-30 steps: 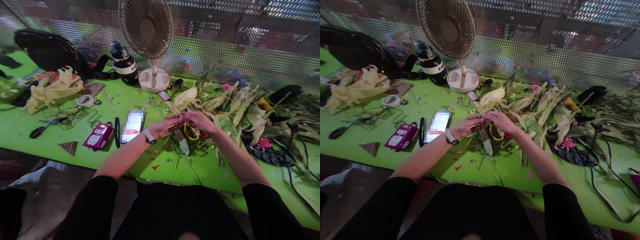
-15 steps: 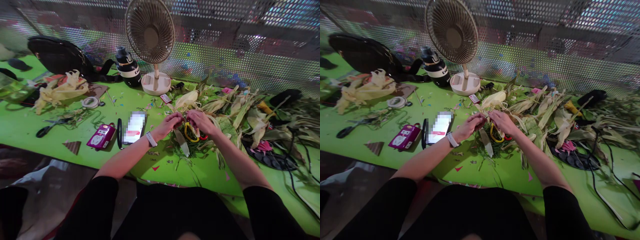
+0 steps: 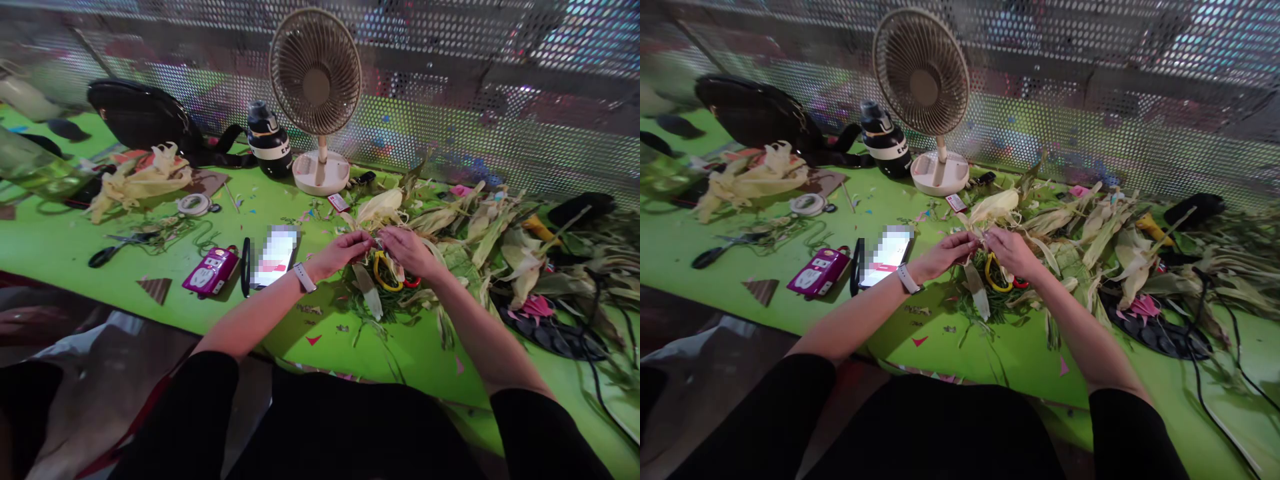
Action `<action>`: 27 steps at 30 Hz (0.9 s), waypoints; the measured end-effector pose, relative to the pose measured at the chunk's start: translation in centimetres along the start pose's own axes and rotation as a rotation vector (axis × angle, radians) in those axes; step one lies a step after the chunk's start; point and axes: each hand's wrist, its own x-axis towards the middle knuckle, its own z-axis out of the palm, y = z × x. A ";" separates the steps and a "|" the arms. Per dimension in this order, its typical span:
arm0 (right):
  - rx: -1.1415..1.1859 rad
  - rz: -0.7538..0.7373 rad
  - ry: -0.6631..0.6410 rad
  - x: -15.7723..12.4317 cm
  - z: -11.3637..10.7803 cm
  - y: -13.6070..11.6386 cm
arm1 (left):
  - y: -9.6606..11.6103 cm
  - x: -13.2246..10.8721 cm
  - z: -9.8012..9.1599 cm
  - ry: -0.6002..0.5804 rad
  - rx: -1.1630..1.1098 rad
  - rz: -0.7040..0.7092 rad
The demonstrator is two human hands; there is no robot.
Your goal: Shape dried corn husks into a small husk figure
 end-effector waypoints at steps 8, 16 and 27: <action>0.007 -0.010 0.060 -0.1 0.2 0.3 | -0.3 0.1 -0.7 0.021 -0.008 -0.005; -0.037 -0.018 0.025 -0.4 0.2 0.2 | -0.4 -0.2 -0.7 0.075 -0.098 -0.003; 0.117 0.114 0.043 -0.7 -0.7 -0.7 | 0.4 -4.7 -0.6 0.377 -0.378 -0.006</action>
